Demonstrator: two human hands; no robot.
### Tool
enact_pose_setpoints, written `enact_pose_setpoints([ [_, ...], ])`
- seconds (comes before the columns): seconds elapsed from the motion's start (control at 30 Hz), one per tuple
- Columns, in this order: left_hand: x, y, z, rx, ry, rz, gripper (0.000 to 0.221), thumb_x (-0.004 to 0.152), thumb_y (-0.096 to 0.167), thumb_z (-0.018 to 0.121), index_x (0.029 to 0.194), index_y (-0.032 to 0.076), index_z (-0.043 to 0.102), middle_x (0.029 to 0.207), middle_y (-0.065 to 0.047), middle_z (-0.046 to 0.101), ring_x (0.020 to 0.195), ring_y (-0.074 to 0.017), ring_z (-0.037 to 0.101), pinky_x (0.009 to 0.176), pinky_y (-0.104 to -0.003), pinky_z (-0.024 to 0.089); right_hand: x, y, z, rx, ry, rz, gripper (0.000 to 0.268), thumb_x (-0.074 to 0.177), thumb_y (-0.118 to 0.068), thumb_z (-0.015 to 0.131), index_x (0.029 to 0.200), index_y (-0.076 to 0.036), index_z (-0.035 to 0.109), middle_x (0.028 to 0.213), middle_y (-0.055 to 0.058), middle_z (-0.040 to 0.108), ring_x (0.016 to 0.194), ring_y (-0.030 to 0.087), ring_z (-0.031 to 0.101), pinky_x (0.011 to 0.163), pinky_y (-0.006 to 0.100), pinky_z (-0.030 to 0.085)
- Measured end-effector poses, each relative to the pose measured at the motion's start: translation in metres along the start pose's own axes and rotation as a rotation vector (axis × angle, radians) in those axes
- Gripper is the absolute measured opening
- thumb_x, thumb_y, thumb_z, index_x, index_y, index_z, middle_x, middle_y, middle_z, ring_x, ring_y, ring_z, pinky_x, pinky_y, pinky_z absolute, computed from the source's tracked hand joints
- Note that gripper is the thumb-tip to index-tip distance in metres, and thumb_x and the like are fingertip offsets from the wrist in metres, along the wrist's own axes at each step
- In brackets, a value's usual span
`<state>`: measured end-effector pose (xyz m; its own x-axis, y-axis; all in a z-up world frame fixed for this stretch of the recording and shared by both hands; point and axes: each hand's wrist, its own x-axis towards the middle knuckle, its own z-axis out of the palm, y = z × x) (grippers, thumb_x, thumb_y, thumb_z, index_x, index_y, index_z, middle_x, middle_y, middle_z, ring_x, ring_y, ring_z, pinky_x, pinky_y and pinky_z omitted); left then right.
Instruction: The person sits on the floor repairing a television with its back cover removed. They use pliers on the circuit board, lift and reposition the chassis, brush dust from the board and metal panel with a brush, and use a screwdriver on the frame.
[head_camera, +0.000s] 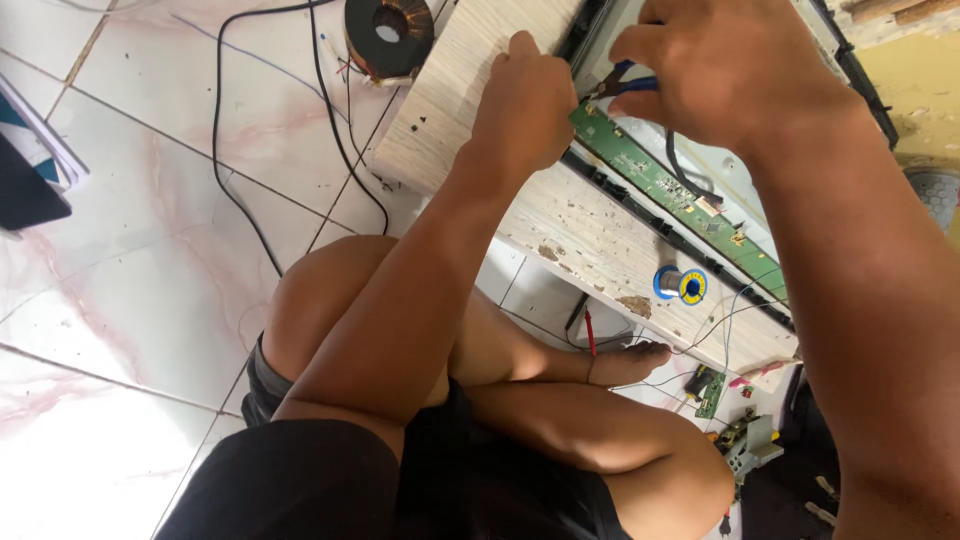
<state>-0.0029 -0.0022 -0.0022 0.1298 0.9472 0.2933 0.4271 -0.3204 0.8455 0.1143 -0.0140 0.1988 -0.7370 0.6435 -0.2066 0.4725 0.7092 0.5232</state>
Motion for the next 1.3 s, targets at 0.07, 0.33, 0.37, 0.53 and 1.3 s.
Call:
enact_pose_setpoints([
  [0.07, -0.001, 0.006, -0.007, -0.002, -0.002, -0.010, 0.014, 0.066, 0.001, 0.084, 0.076, 0.010, 0.078, 0.114, -0.024, 0.055, 0.105, -0.0452, 0.057, 0.088, -0.048, 0.053, 0.013, -0.001, -0.004, 0.004, -0.041, -0.003, 0.036, 0.085, -0.046, 0.085, 0.104, -0.016, 0.077, 0.097, 0.002, 0.070, 0.103, 0.023, 0.066, 0.089, 0.039, 0.050],
  [0.33, 0.006, 0.016, -0.019, 0.024, -0.175, -0.164, 0.007, 0.075, 0.004, 0.079, 0.080, 0.008, 0.077, 0.118, -0.022, 0.053, 0.104, -0.0392, 0.058, 0.087, -0.042, 0.055, 0.048, -0.001, -0.010, -0.107, -0.279, -0.029, 0.038, 0.074, -0.054, 0.080, 0.101, -0.028, 0.080, 0.098, -0.004, 0.072, 0.114, 0.020, 0.063, 0.105, 0.045, 0.042],
  [0.37, 0.006, 0.015, -0.020, 0.018, -0.179, -0.162, 0.008, 0.075, 0.003, 0.078, 0.081, 0.008, 0.078, 0.118, -0.021, 0.053, 0.105, -0.0384, 0.058, 0.089, -0.042, 0.054, 0.052, -0.001, -0.010, -0.098, -0.327, -0.035, 0.037, 0.073, -0.053, 0.081, 0.101, -0.029, 0.080, 0.098, -0.004, 0.072, 0.114, 0.020, 0.063, 0.104, 0.045, 0.042],
  [0.53, 0.006, 0.009, -0.012, -0.011, -0.103, -0.109, 0.008, 0.074, 0.003, 0.078, 0.081, 0.006, 0.077, 0.118, -0.023, 0.054, 0.105, -0.0404, 0.057, 0.090, -0.043, 0.053, 0.064, -0.004, -0.012, -0.046, -0.397, -0.050, 0.037, 0.069, -0.049, 0.084, 0.100, -0.029, 0.081, 0.097, -0.003, 0.072, 0.114, 0.022, 0.063, 0.098, 0.041, 0.046],
  [1.3, 0.005, 0.014, -0.017, 0.005, -0.131, -0.149, 0.006, 0.078, 0.005, 0.076, 0.085, 0.005, 0.077, 0.117, -0.022, 0.054, 0.105, -0.0400, 0.058, 0.091, -0.044, 0.053, 0.036, -0.040, 0.001, -0.264, -0.350, 0.094, 0.026, 0.079, -0.048, 0.076, 0.085, -0.023, 0.078, 0.086, 0.004, 0.074, 0.086, 0.024, 0.074, 0.073, 0.038, 0.054],
])
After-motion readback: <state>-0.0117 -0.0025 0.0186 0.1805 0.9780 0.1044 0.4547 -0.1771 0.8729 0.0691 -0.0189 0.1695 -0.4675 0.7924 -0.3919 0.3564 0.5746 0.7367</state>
